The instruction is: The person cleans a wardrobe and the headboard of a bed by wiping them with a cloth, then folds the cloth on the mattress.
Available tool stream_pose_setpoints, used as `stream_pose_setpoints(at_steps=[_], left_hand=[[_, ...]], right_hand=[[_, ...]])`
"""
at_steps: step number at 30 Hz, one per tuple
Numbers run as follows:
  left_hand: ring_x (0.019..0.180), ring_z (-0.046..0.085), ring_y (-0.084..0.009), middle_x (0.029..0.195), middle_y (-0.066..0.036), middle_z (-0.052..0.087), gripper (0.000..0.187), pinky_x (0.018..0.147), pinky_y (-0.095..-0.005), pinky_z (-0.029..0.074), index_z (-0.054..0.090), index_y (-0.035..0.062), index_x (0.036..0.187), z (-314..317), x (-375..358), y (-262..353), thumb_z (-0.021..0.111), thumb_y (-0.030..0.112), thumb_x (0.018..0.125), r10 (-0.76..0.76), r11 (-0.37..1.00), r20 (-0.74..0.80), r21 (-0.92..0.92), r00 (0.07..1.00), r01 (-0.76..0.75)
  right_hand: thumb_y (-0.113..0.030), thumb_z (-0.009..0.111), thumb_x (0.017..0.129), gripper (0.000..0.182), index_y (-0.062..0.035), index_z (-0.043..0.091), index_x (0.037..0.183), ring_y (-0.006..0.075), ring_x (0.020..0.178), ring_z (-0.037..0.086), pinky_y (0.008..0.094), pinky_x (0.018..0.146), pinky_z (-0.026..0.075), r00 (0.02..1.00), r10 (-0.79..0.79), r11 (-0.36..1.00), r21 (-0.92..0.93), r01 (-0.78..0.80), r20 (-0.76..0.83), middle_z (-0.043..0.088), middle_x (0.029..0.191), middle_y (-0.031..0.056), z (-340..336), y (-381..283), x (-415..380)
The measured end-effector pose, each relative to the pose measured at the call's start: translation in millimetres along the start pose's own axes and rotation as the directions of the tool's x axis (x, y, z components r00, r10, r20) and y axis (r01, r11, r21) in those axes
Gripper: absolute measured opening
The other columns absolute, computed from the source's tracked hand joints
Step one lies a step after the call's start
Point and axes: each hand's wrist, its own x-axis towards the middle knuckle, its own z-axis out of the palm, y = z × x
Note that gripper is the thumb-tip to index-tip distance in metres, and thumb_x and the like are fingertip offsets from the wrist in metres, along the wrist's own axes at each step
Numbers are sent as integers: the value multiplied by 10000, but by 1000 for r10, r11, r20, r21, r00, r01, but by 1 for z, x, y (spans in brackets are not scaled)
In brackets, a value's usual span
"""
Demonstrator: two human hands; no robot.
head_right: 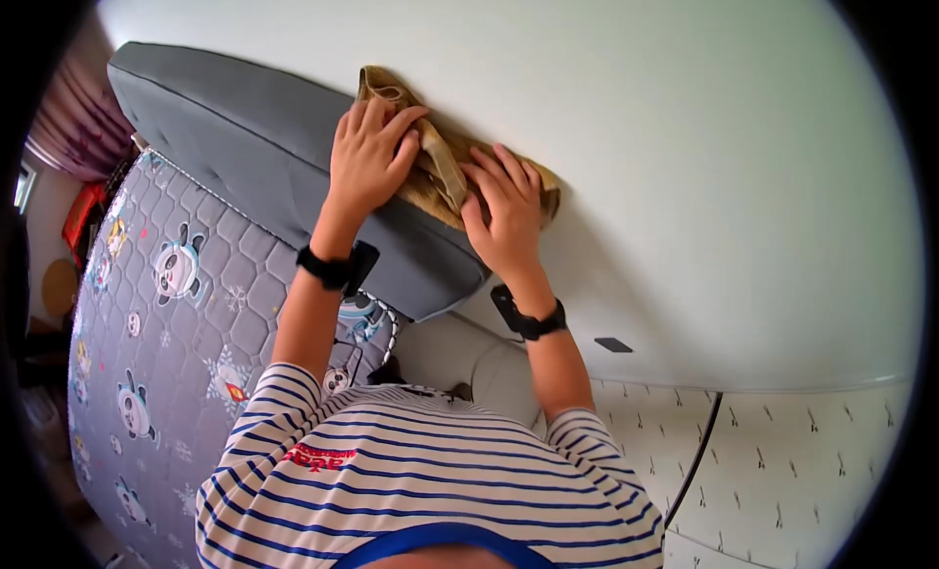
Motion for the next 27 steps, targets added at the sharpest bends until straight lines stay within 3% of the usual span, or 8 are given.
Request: stream_pose_setpoints(at_steps=[9, 13, 14, 16, 19, 21, 23, 27], left_hand=[[1023, 583, -235, 984, -50, 601, 252, 859, -369, 463, 707, 128, 983, 7, -5, -2, 592, 138, 759, -85, 992, -136, -101, 987, 72], [973, 596, -258, 1003, -58, 619, 293, 849, -380, 458, 656, 96, 1049, 8, -5, -2, 583, 148, 770, -108, 982, -147, -168, 983, 83], [970, 594, -263, 999, -61, 621, 293, 851, -384, 454, 636, 87, 1051, 9, -5, -3, 584, 149, 770, -116, 986, -165, -138, 979, 93], [968, 592, -269, 996, -63, 623, 293, 853, -387, 450, 616, 79, 1053, 8, -6, -2, 584, 150, 771, -121, 989, -172, -103, 978, 104], [913, 532, -260, 972, -47, 624, 263, 830, -377, 412, 605, 84, 1027, 4, -6, -3, 548, 217, 808, -38, 995, -2, 93, 999, 38], [899, 513, -247, 911, -34, 615, 208, 818, -372, 404, 591, 82, 954, 1, -4, -6, 514, 220, 819, 83, 992, 18, 90, 996, -85], [889, 518, -247, 871, -40, 618, 174, 815, -377, 409, 577, 87, 903, -5, 0, -2, 507, 222, 819, 117, 991, 129, 52, 985, -124], [733, 509, -298, 748, -86, 572, 111, 683, -395, 446, 564, 63, 778, -10, -29, 35, 544, 153, 716, 135, 979, 34, -159, 990, -128]], right_hand=[[-89, 556, 854, 211, -32, 730, 959, 297, 1233, 548, 440, 1079, 272, 1000, 10, 994, 107, -12, 18, 710, 1101, 110, 0, 12, 0], [-63, 547, 879, 172, -25, 714, 899, 278, 1114, 622, 441, 1097, 261, 999, 52, 979, 197, -49, -10, 714, 1078, 105, 1, 11, -3], [-44, 542, 880, 159, -24, 700, 885, 265, 1009, 649, 447, 1076, 306, 996, 28, 977, 215, -8, -90, 717, 1002, 97, 2, 9, -3], [-43, 542, 880, 150, -22, 691, 880, 262, 983, 648, 446, 1053, 337, 990, 56, 968, 251, -22, -128, 711, 967, 93, 6, 13, -10], [-34, 525, 886, 130, -16, 651, 864, 277, 884, 631, 443, 979, 415, 974, 29, 963, 267, 32, -224, 678, 870, 94, 12, 20, -10], [-31, 510, 895, 130, -17, 634, 860, 301, 828, 609, 443, 952, 426, 967, 0, 963, 260, 69, -255, 653, 839, 106, 12, 21, -14], [-32, 482, 912, 133, -19, 605, 863, 320, 794, 567, 447, 925, 429, 951, -16, 957, 271, 104, -309, 601, 802, 117, 15, 22, -19], [-39, 460, 931, 124, -23, 570, 875, 316, 809, 542, 454, 901, 422, 933, 48, 934, 346, 85, -358, 579, 849, 127, 11, 19, -60]])
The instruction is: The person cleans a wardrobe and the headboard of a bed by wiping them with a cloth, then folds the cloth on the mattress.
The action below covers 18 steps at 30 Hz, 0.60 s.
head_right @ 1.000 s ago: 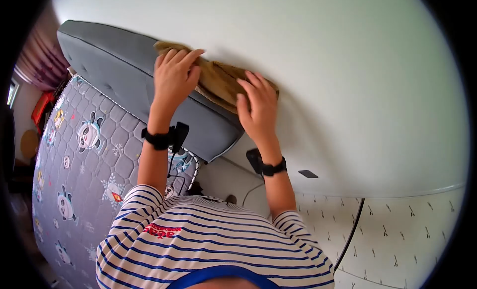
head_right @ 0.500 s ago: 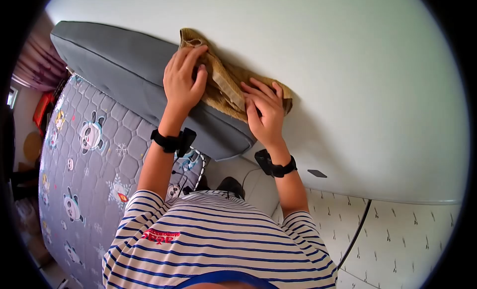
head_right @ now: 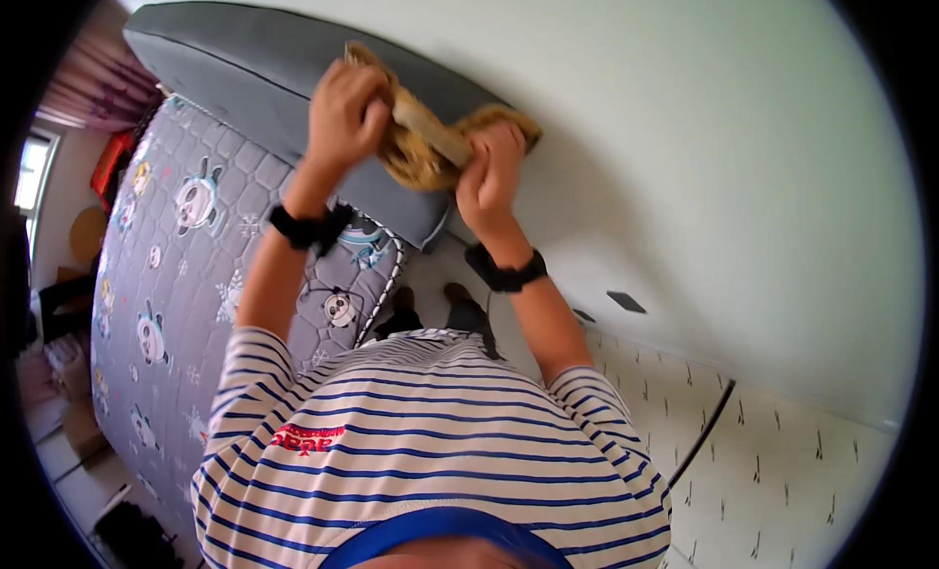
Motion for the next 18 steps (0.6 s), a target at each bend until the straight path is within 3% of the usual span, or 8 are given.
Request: stream_pose_setpoints(at_steps=[3, 5, 7, 10, 12, 14, 16, 18], left_hand=[[668, 451, -323, 676, -120, 479, 110, 636, -401, 428, 523, 51, 726, 13, -51, 51, 531, 98, 627, -123, 992, -126, 12, 984, 126], [693, 442, -330, 700, -131, 457, 126, 633, -417, 417, 508, 46, 756, 26, -93, 72, 520, 101, 643, -235, 971, 2, -35, 972, 235], [714, 473, -342, 725, -140, 500, 122, 640, -426, 432, 512, 33, 770, 41, -125, 86, 525, 119, 684, -355, 935, 74, 19, 932, 354], [718, 503, -338, 724, -134, 534, 123, 650, -437, 447, 524, 26, 772, 45, -142, 100, 534, 136, 718, -518, 848, 139, -50, 844, 528], [714, 519, -335, 716, -129, 548, 106, 647, -439, 444, 537, 23, 777, 43, -140, 108, 542, 122, 737, -548, 831, 103, -48, 830, 555], [701, 510, -330, 705, -133, 535, 83, 628, -424, 431, 543, 18, 778, 29, -118, 121, 543, 82, 724, -562, 818, 17, -138, 827, 559], [697, 505, -325, 701, -136, 525, 64, 616, -410, 418, 541, 13, 776, 8, -83, 140, 531, 43, 721, -530, 844, -48, -120, 846, 522], [681, 496, -320, 695, -138, 520, 42, 610, -404, 418, 538, 13, 760, -5, -57, 154, 523, 37, 729, -326, 942, -166, 29, 931, 335]], right_hand=[[-54, 444, 949, 142, -15, 557, 872, 318, 810, 536, 441, 883, 423, 997, 77, 992, 98, -75, -15, 571, 870, 137, -14, 2, -29], [-64, 438, 958, 159, -5, 553, 866, 321, 811, 536, 424, 872, 428, 990, 137, 980, 144, -138, 14, 568, 876, 146, -15, 7, -62], [-105, 434, 976, 202, 22, 548, 869, 315, 805, 546, 376, 838, 444, 819, 535, 810, 152, -567, 208, 563, 857, 162, -12, 24, -104], [-135, 443, 981, 225, 42, 539, 879, 285, 793, 557, 343, 790, 449, 734, 602, 698, 240, -675, 315, 568, 841, 169, -7, 29, -123], [-154, 431, 991, 248, 39, 551, 894, 243, 768, 551, 334, 763, 447, 756, 568, 707, 276, -651, 327, 576, 825, 132, -11, 30, -116], [-168, 423, 999, 266, 23, 552, 867, 212, 759, 536, 314, 737, 442, 620, 713, 496, 389, -777, 328, 567, 818, 90, -24, 19, -82], [-177, 402, 1006, 289, -13, 541, 814, 183, 750, 522, 308, 722, 438, 806, 555, 604, 566, -561, 206, 554, 811, 60, -38, -1, -33], [-151, 387, 996, 283, -36, 519, 774, 183, 750, 521, 320, 715, 435, 933, 359, 756, 578, -307, 27, 553, 807, 63, -45, -2, -10]])
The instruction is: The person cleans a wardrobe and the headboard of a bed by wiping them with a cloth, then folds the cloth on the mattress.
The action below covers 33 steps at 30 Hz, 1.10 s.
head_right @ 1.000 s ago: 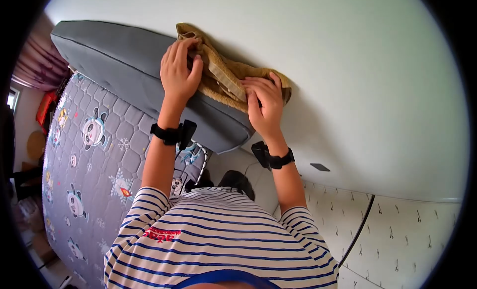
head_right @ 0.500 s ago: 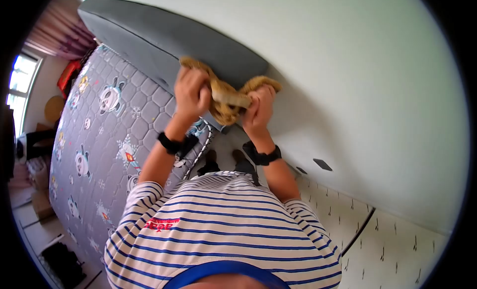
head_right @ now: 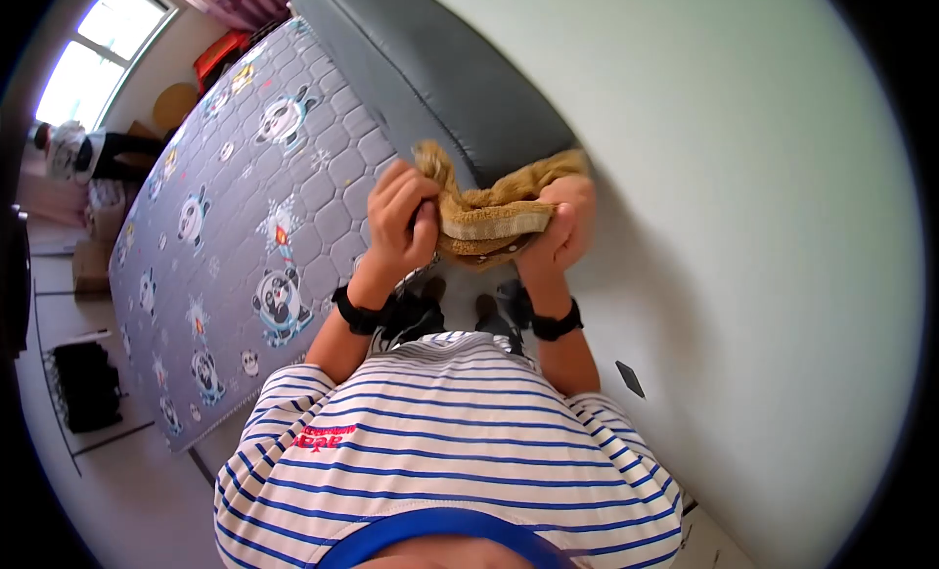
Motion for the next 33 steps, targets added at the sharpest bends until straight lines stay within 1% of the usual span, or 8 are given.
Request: stream_pose_setpoints(at_steps=[4, 9, 15, 18, 26, 29, 31, 33], left_hand=[[680, 511, -341, 712, -155, 527, 56, 622, -416, 420, 542, 16, 790, 18, 6, -16, 512, 38, 748, 68, 993, -58, 104, 996, -62], [773, 549, -450, 801, -233, 551, 247, 679, -471, 439, 526, 7, 902, 83, -95, -112, 368, 193, 938, -469, 883, -119, -68, 875, 464], [798, 576, -454, 822, -242, 574, 279, 679, -472, 456, 544, 21, 959, 89, -97, -98, 358, 229, 978, -593, 804, -176, -69, 786, 591], [801, 586, -450, 836, -248, 578, 294, 683, -467, 464, 567, 16, 992, 103, -122, -116, 388, 248, 965, -613, 790, -208, -138, 762, 598], [888, 614, -437, 927, -231, 645, 318, 768, -465, 494, 582, 2, 1013, 113, -223, -149, 382, 245, 964, -806, 589, 135, 268, 576, 762], [941, 633, -429, 989, -248, 672, 457, 824, -492, 498, 686, -13, 981, 112, -291, -149, 463, 381, 916, -909, 260, 416, 490, 39, 832], [1003, 627, -425, 1002, -271, 670, 520, 896, -477, 470, 696, -15, 973, 93, -344, -131, 454, 442, 915, -886, 210, 463, 375, 14, 903], [973, 621, -452, 1050, -280, 660, 572, 869, -478, 470, 652, -27, 1078, 63, -391, -124, 441, 477, 908, -845, 221, 534, 279, 40, 935]], right_hand=[[-148, 407, 971, 252, -55, 522, 767, 217, 736, 519, 358, 700, 436, 947, -292, 953, -38, 299, 131, 550, 805, 68, 6, 18, 25], [-255, 443, 936, 222, -120, 539, 788, 263, 768, 484, 390, 710, 409, 730, -607, 670, -292, 683, 314, 525, 826, 50, 9, 98, -15], [-306, 350, 987, 236, -105, 452, 919, 336, 867, 439, 530, 847, 371, 810, -502, 770, -270, 578, 303, 467, 939, 133, -5, 131, -53], [-453, 747, 761, 357, -119, 655, 847, 355, 929, 546, 487, 891, 404, 843, -344, 888, -149, 435, 413, 630, 981, 104, -5, 129, -52], [-262, 389, 988, 318, -33, 557, 1132, 429, 1111, 490, 553, 941, 321, 851, -47, 954, -229, 194, 523, 543, 1212, 220, -26, 172, -162], [-244, 427, 971, 272, -29, 592, 983, 460, 1023, 541, 571, 880, 380, 787, 68, 892, -391, 227, 613, 608, 1072, 234, -30, 178, -200], [-221, 481, 933, 241, -57, 606, 808, 445, 831, 592, 515, 737, 468, 301, 583, 807, -582, -103, 755, 629, 848, 230, -44, 193, -217], [-226, 512, 915, 271, -26, 564, 739, 431, 752, 595, 509, 656, 474, 332, 470, 866, -500, 7, 818, 622, 758, 192, -35, 172, -219]])
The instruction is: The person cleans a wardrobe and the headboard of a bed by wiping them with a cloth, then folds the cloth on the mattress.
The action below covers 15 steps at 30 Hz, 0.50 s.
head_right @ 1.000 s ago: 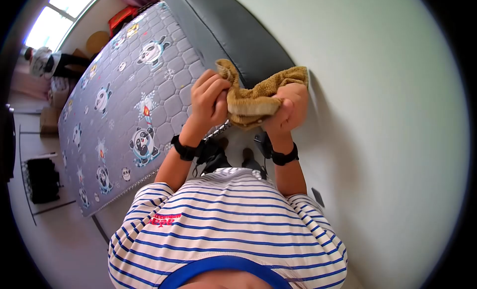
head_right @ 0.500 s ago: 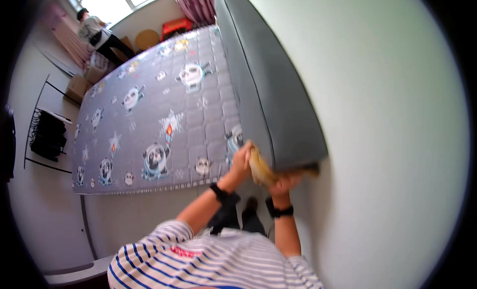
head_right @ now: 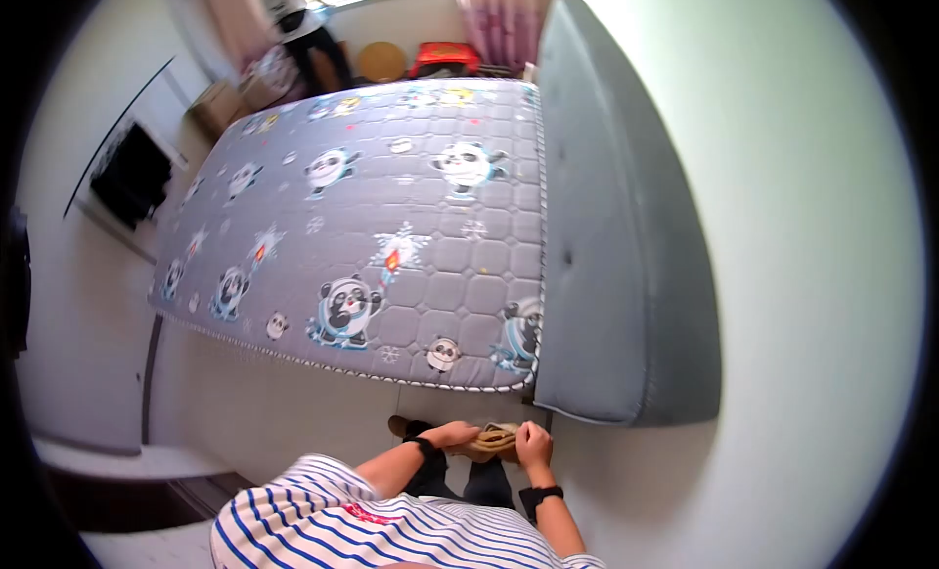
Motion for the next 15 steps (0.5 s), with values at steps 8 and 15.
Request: stream_pose_setpoints(at_steps=[8, 15], left_hand=[[831, 670, -289, 938, -177, 713, 439, 775, -390, 511, 706, -8, 974, -93, -161, -108, 554, 384, 849, -309, 899, -344, -409, 886, 155], [796, 596, -199, 909, -104, 662, 470, 726, -350, 487, 652, 2, 1002, -80, -263, -205, 522, 451, 947, -411, 747, -511, -663, 755, -43]], right_hand=[[-271, 532, 900, 270, -62, 676, 991, 374, 851, 658, 419, 750, 513, 713, -111, 990, 11, 143, 693, 679, 910, 193, 93, -123, 34], [-339, 436, 904, 449, -91, 626, 1227, 364, 1094, 609, 411, 954, 455, -144, 101, 774, 14, 633, 984, 648, 1168, 215, 237, -269, 70]])
